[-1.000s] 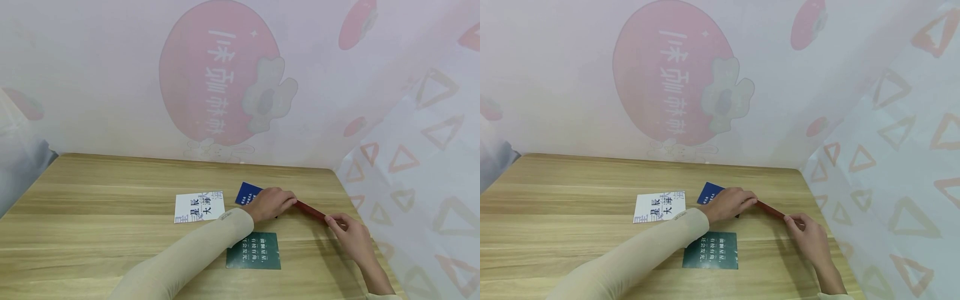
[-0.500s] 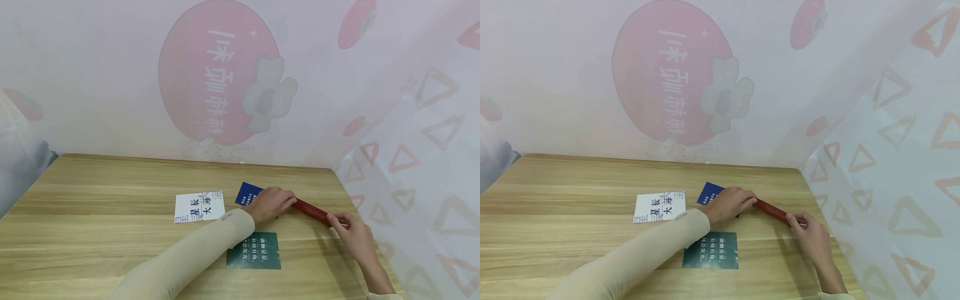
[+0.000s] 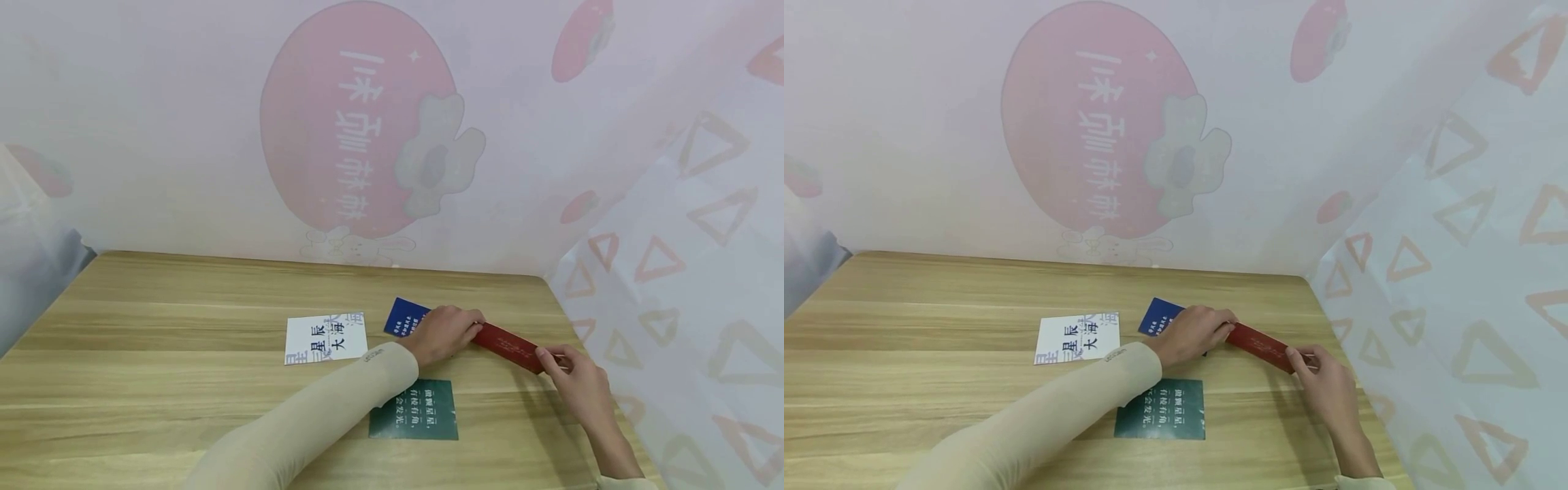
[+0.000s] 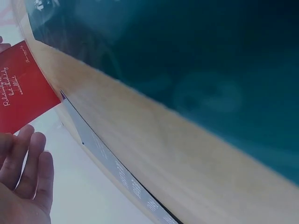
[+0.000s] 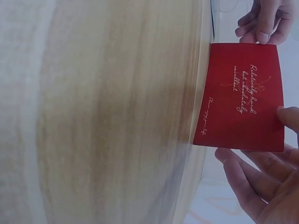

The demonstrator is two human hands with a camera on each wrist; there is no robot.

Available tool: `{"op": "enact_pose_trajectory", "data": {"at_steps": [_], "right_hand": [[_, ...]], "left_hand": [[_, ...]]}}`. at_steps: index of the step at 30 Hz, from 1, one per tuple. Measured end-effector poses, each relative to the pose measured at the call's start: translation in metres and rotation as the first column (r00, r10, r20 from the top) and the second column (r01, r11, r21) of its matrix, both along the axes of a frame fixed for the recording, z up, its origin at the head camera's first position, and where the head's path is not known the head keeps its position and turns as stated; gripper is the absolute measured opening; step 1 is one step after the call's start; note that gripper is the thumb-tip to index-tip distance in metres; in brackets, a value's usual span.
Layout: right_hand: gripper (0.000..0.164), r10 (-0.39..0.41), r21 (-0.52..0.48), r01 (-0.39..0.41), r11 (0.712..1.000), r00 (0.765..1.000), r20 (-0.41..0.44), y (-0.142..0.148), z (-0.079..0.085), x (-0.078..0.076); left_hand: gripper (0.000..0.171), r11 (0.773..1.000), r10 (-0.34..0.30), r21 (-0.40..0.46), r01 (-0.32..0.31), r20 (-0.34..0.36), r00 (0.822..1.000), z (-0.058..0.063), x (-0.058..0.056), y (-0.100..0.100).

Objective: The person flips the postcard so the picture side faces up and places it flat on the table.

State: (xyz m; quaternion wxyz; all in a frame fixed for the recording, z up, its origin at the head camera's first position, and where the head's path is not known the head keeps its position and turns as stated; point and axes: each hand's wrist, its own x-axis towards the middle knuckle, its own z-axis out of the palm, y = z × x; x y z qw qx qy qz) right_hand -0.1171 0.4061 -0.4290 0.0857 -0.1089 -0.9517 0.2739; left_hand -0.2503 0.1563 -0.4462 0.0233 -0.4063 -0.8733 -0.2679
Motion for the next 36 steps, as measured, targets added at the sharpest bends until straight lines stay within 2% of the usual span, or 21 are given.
{"op": "enact_pose_trajectory", "data": {"at_steps": [7,14,21,29,36], "right_hand": [[0.055,-0.014,0.012,0.014,1.0,1.0,-0.018,-0.001,-0.001,0.0],[0.051,-0.016,0.019,0.016,1.0,1.0,-0.003,-0.001,-0.002,-0.003],[0.036,0.017,0.06,-0.017,0.998,1.0,0.0,-0.001,-0.004,-0.004],[0.034,0.047,0.078,-0.043,0.996,0.998,-0.051,-0.002,-0.01,-0.004],[0.042,0.044,0.096,-0.041,0.995,0.999,-0.03,-0.004,-0.013,-0.004]], "left_hand": [[0.026,1.0,0.008,-0.003,-0.008,-0.002,1.0,0.0,0.0,-0.001],[0.03,1.0,0.013,0.014,-0.014,0.033,0.999,-0.002,-0.001,-0.002],[0.033,0.999,0.001,0.033,-0.003,0.064,0.998,-0.002,0.0,-0.002],[0.042,1.0,-0.005,0.016,0.005,0.041,0.999,-0.002,0.001,-0.002],[0.046,1.0,-0.004,-0.015,0.004,0.001,1.0,-0.003,0.001,0.0]]}}
